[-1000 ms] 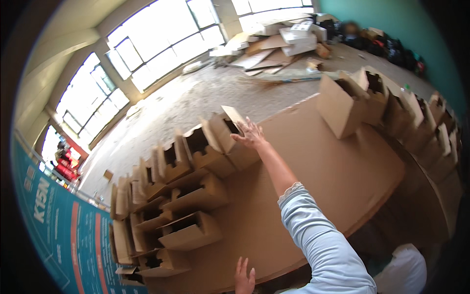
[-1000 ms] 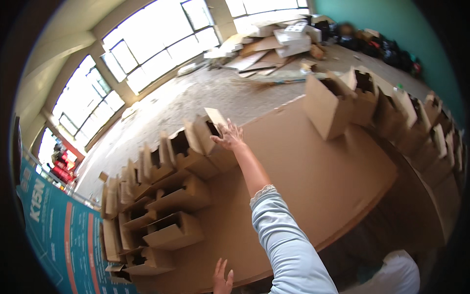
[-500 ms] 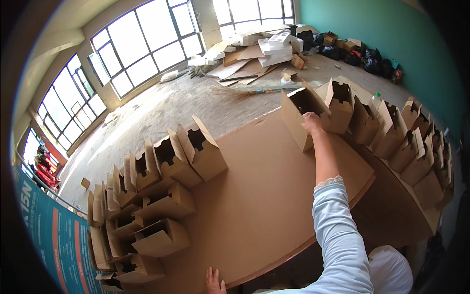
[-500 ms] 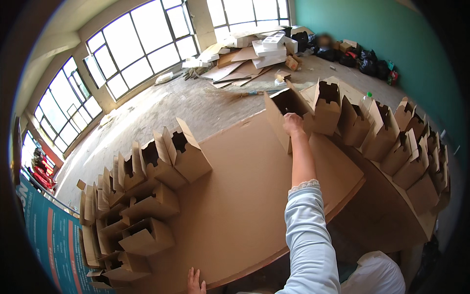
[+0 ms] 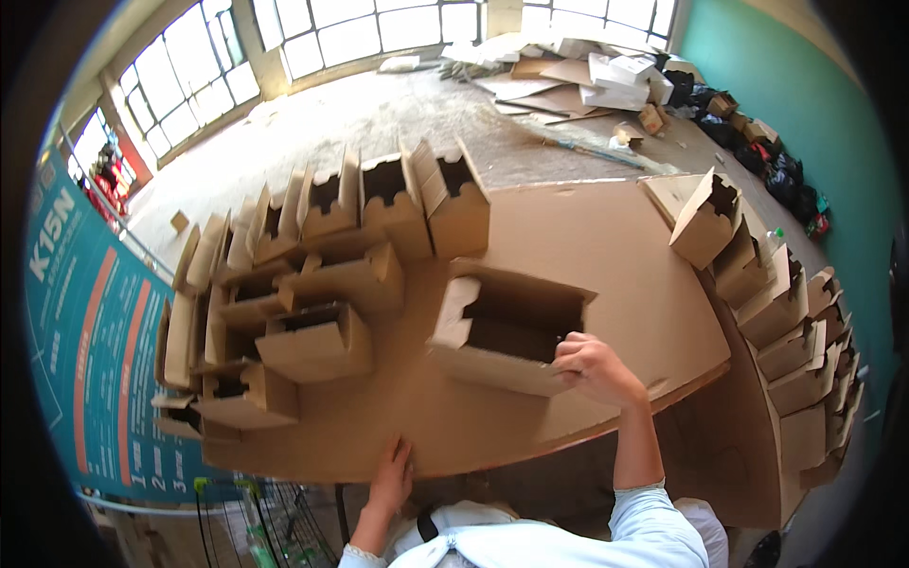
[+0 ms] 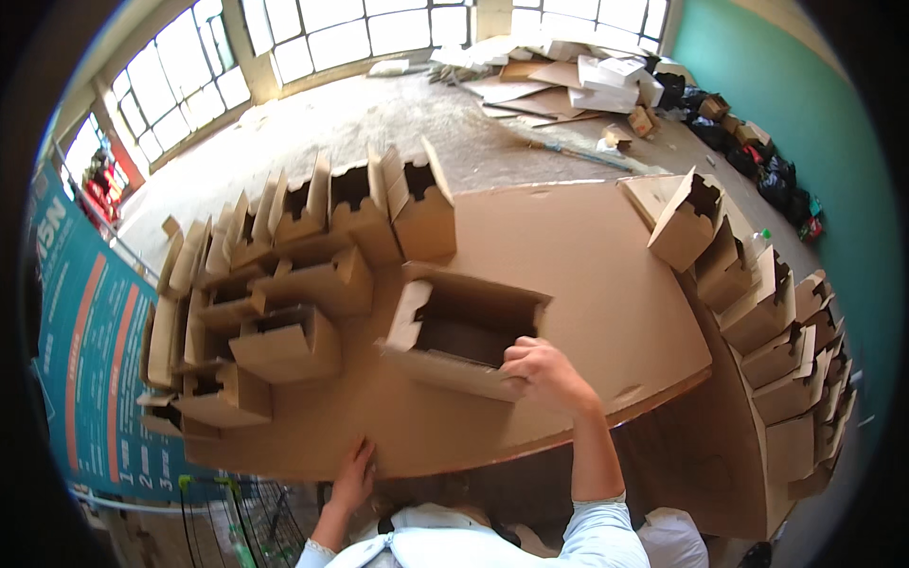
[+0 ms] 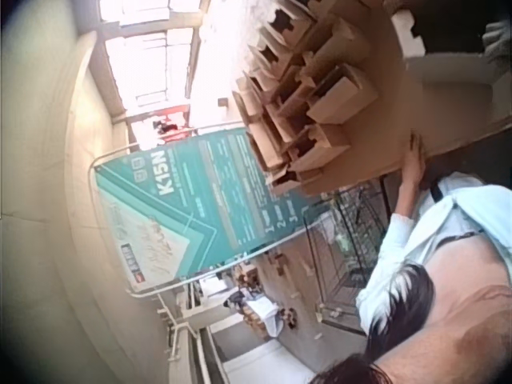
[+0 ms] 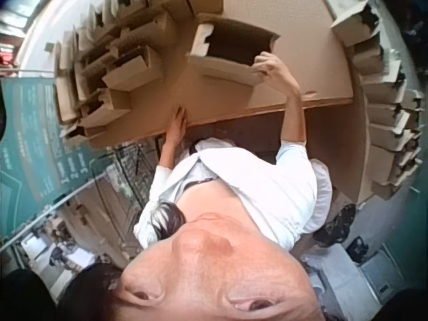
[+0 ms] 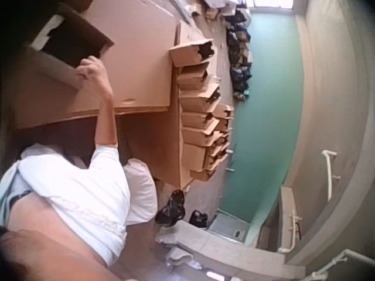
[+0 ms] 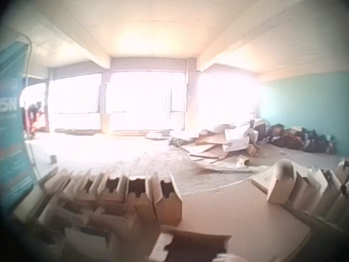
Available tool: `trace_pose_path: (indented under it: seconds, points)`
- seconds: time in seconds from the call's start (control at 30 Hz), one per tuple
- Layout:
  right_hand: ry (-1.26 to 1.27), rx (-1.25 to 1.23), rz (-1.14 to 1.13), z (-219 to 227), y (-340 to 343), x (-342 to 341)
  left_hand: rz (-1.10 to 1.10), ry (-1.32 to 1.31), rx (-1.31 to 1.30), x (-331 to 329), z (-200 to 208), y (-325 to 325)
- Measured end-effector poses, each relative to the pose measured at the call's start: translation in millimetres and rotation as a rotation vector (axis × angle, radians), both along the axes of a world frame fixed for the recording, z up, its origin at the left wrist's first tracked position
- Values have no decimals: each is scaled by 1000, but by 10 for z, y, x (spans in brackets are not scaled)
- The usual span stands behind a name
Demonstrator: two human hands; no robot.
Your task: The person takes plastic bottles from a shopping cart and places them into cardboard boxes on a table, then moves the filled boxes to a different section of the table.
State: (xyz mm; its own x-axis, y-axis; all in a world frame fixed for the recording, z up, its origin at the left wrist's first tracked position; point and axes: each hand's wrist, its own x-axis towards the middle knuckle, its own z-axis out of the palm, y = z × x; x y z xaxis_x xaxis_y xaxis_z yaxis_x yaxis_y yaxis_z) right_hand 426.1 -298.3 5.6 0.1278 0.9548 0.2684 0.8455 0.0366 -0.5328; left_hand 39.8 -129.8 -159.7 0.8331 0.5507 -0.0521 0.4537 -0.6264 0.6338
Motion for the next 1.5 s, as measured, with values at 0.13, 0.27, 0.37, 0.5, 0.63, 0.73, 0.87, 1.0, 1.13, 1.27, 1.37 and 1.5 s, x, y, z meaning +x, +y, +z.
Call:
trace_pose_path:
  seconds: [0.13,0.27,0.37,0.5,0.63,0.73,0.87,1.0,1.13,1.27,1.37,1.5]
  points:
    - [-50,-48,227,171,264,-685,36,-56,-42,-167,163,-48]
    - [-120,-118,309,227,432,-1142,17,-81,-69,-462,420,-74]
    - [-145,-116,320,126,663,-1341,100,-103,-41,-948,528,-56]
    - [-148,-221,269,196,827,-1411,382,-186,105,-1795,745,137]
    - [-382,-301,186,319,907,-1532,867,-270,341,-3026,634,718]
    - [-469,-299,94,247,893,-1524,1167,-171,177,-4394,-56,987]
    - [-512,-507,-116,319,845,-1729,1183,452,-19,-5927,-1490,690]
    - [-570,-536,-203,233,742,-1736,935,715,-282,-6617,-2450,271]
    - [-610,-476,-226,242,656,-1756,725,724,-413,-6047,-2658,268]
    - [-563,-514,-250,322,681,-1918,501,963,-288,-5410,-2318,172]
    - [-506,-634,-248,391,792,-2076,615,880,-223,-5488,-2338,80]
    - [-554,-598,-280,312,713,-2043,1104,447,-371,-5875,-2795,20]
